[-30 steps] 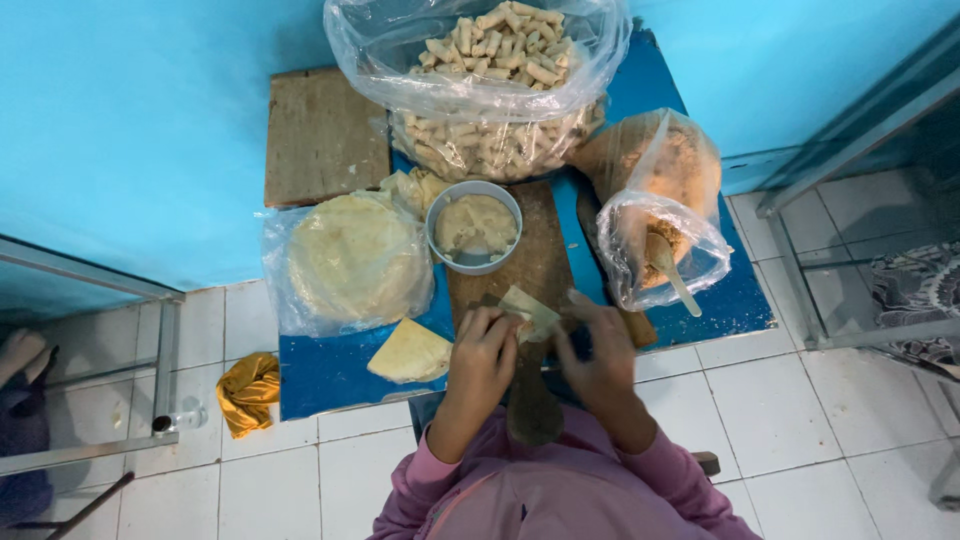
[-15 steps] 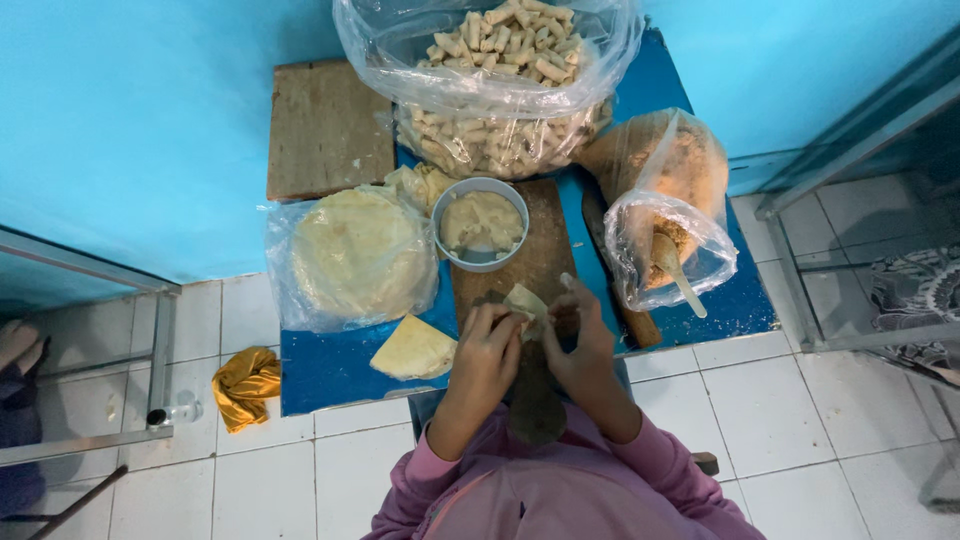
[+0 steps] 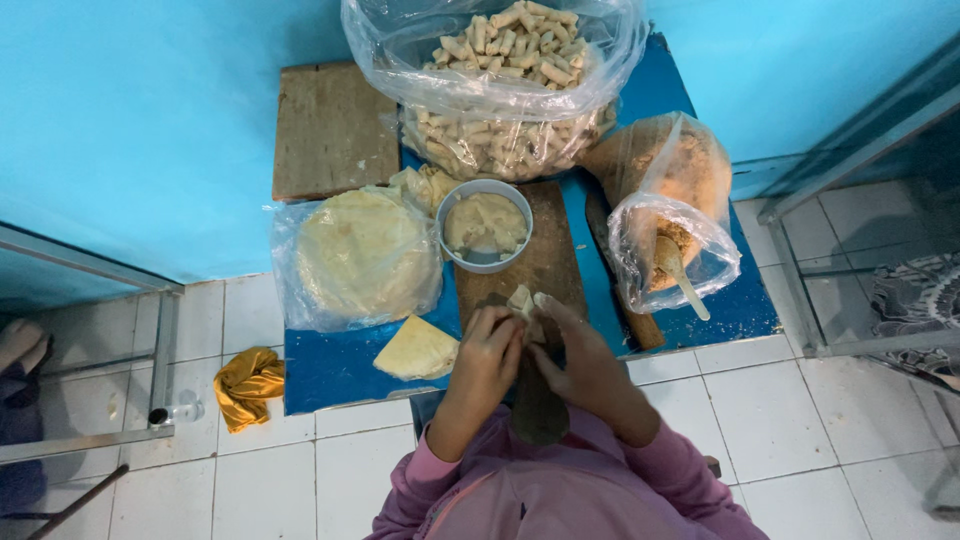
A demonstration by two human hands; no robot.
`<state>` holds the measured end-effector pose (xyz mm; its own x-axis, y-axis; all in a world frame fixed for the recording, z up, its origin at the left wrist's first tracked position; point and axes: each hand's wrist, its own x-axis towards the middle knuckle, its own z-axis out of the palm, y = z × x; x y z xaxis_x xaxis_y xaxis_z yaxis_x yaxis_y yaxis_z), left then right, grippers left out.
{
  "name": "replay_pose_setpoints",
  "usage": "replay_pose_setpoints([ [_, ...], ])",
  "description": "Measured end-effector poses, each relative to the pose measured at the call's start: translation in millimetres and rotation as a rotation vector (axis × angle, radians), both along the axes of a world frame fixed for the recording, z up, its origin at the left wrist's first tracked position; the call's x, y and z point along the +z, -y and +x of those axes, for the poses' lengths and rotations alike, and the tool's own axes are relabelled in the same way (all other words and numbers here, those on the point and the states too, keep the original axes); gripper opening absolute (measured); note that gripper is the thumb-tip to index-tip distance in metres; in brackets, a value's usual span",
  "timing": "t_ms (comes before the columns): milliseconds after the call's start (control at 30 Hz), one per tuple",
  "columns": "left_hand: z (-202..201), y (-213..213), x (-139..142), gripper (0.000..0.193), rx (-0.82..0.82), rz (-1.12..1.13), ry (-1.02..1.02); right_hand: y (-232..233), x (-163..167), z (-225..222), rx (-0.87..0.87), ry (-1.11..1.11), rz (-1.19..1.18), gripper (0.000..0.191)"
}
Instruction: The person sits at a low table and wraps portions of dough filling in thin square pastry wrappers, folding them into rolls by hand. The finished rolls are placed into a large plastic bag already filled with similar rolls, and the person repeats the wrapping cycle throughout the clip.
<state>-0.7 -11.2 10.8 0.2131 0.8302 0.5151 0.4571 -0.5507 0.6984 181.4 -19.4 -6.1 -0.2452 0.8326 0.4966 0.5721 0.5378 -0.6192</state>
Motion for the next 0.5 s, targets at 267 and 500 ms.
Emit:
replay_pose_setpoints([
  [267, -12.0, 1.5, 19.4, 0.033, -0.118, -0.008, -0.054, -21.2, 22.8, 20.0, 0.282, 0.122, 0.021, 0.044],
  [500, -11.7, 1.7, 19.6, 0.030, -0.121, 0.002, -0.103, -24.6, 14.6, 13.5, 0.169, -0.122, -0.050, 0.052],
])
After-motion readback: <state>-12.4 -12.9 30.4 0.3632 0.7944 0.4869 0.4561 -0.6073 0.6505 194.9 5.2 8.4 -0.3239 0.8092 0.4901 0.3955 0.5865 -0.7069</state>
